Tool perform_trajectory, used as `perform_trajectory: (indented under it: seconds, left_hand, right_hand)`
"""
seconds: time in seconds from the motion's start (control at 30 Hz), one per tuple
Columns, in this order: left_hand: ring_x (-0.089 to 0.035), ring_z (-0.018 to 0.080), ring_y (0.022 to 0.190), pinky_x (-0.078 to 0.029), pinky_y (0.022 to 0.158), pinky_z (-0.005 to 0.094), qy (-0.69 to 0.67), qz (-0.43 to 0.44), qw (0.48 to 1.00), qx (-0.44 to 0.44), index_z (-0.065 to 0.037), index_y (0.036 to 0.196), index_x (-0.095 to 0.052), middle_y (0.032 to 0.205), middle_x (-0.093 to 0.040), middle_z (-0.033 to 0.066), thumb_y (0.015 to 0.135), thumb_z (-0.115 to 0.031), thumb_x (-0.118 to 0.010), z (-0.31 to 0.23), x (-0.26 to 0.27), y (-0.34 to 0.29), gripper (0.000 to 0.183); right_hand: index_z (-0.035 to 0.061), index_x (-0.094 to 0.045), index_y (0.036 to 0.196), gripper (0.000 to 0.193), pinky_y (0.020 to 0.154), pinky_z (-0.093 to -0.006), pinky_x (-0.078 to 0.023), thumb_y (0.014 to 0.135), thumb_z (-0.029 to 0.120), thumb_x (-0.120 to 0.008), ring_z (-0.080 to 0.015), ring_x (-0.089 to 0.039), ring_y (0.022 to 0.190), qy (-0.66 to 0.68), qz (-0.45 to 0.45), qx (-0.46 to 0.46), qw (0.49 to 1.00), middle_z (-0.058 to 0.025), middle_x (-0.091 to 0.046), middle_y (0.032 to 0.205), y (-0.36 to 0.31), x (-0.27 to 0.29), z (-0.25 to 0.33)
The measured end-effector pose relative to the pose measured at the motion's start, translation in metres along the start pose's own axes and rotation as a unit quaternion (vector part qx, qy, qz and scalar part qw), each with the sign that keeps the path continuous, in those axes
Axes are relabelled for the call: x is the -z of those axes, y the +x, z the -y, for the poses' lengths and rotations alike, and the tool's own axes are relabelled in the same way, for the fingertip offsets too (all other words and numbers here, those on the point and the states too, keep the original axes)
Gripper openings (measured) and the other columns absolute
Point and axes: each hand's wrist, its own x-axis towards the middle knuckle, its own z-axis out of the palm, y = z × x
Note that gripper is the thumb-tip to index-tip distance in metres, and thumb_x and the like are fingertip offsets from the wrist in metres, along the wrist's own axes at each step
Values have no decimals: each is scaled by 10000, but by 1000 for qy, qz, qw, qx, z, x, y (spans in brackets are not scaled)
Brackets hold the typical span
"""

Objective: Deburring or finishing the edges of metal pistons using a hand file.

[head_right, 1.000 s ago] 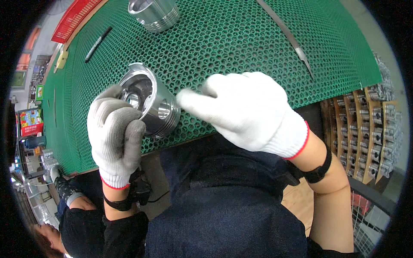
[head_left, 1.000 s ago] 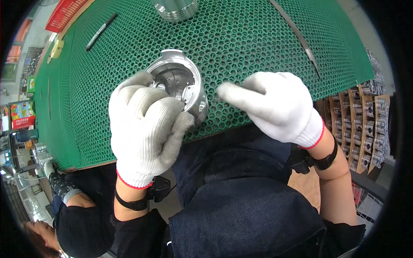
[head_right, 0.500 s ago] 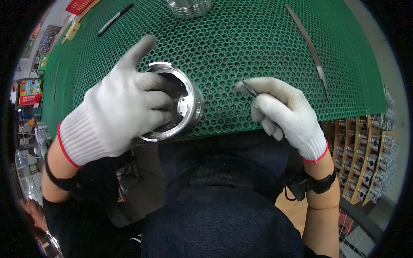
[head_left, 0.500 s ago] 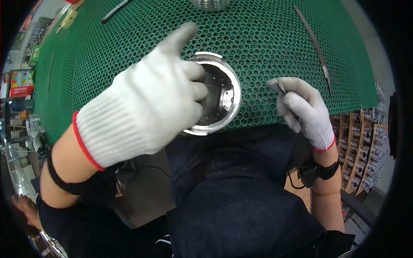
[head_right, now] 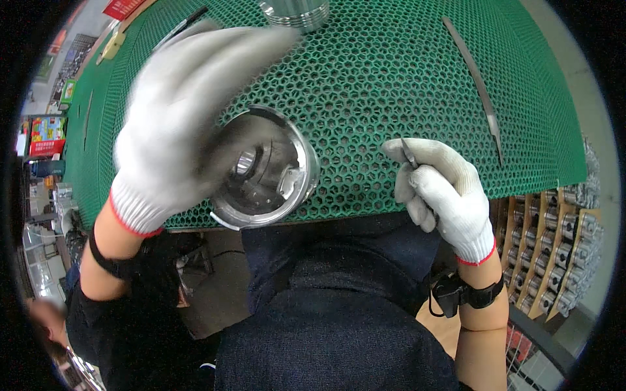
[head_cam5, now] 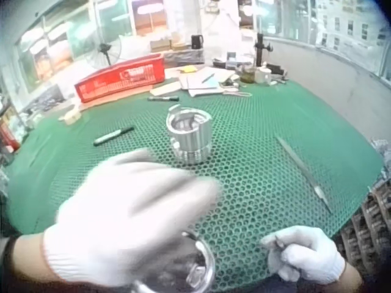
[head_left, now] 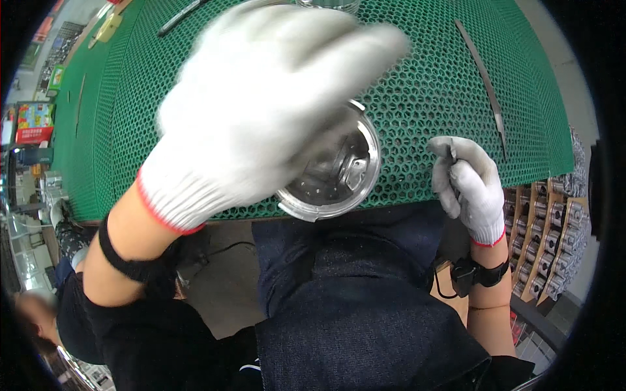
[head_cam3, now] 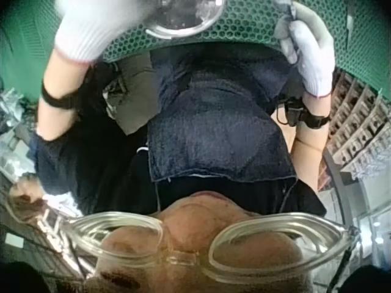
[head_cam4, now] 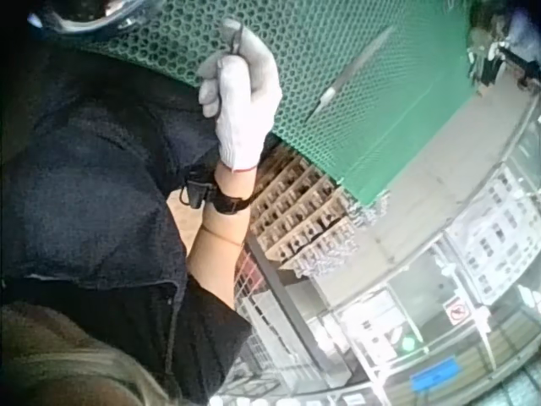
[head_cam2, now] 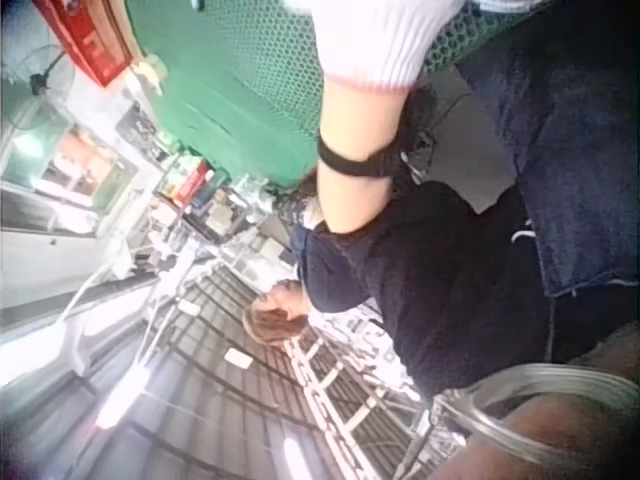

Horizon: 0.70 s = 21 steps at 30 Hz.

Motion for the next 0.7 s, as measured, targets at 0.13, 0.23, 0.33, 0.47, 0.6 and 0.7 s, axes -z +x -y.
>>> perform_trajectory:
  seconds: [0.13,0.23,0.33,0.47,0.6,0.7]
  left_hand:
    - [-587,309,1098,-446,1001,509,119,102,988,6,-64,1238,-596,1144,-623,123,736,-54,-675,-10,22,-52,509]
    - [-586,295,1037,-446,993,477,20,157,976,147,-50,1327,-529,1072,-615,115,748,-32,-627,-37,8,-85,587]
    - [-612,290,968,-462,960,438,-118,152,943,271,63,1417,-369,988,-650,99,751,-64,-680,-70,21,-97,745]
    - [-636,287,957,-466,895,384,-406,103,857,300,115,1458,-245,946,-668,172,898,-314,-644,-87,24,-113,810]
    - [-653,317,915,-419,986,517,-616,29,665,421,68,1352,-448,893,-675,178,892,-317,-660,-97,38,-110,636]
    - [-645,282,923,-385,1036,525,-411,-93,860,288,32,1129,-629,1016,-660,165,773,-200,-736,-77,30,-109,438]
  right_hand:
    - [1,-579,1234,443,394,-157,-301,889,280,-580,-25,-449,472,4,-34,-19,999,-63,-616,787,2,7,12]
    - [47,-582,1263,454,599,-284,-490,907,327,-566,-141,-606,705,-365,-166,123,908,-83,-636,927,18,54,19]
    - [96,-597,1265,433,888,-425,-495,923,360,-565,-336,-640,1008,-668,-276,72,687,-155,-621,1059,55,99,13]
    - [124,-606,1258,404,838,-422,-507,914,336,-595,-368,-637,979,-653,-248,125,705,-197,-595,1056,63,122,-1]
    - [150,-596,1264,395,721,-414,-516,893,281,-629,-341,-645,829,-635,-208,146,730,-151,-578,935,35,84,-16]
    - [154,-578,1282,495,661,-405,-501,823,306,-688,-320,-613,747,-656,-158,161,721,-137,-543,872,-1,48,-11]
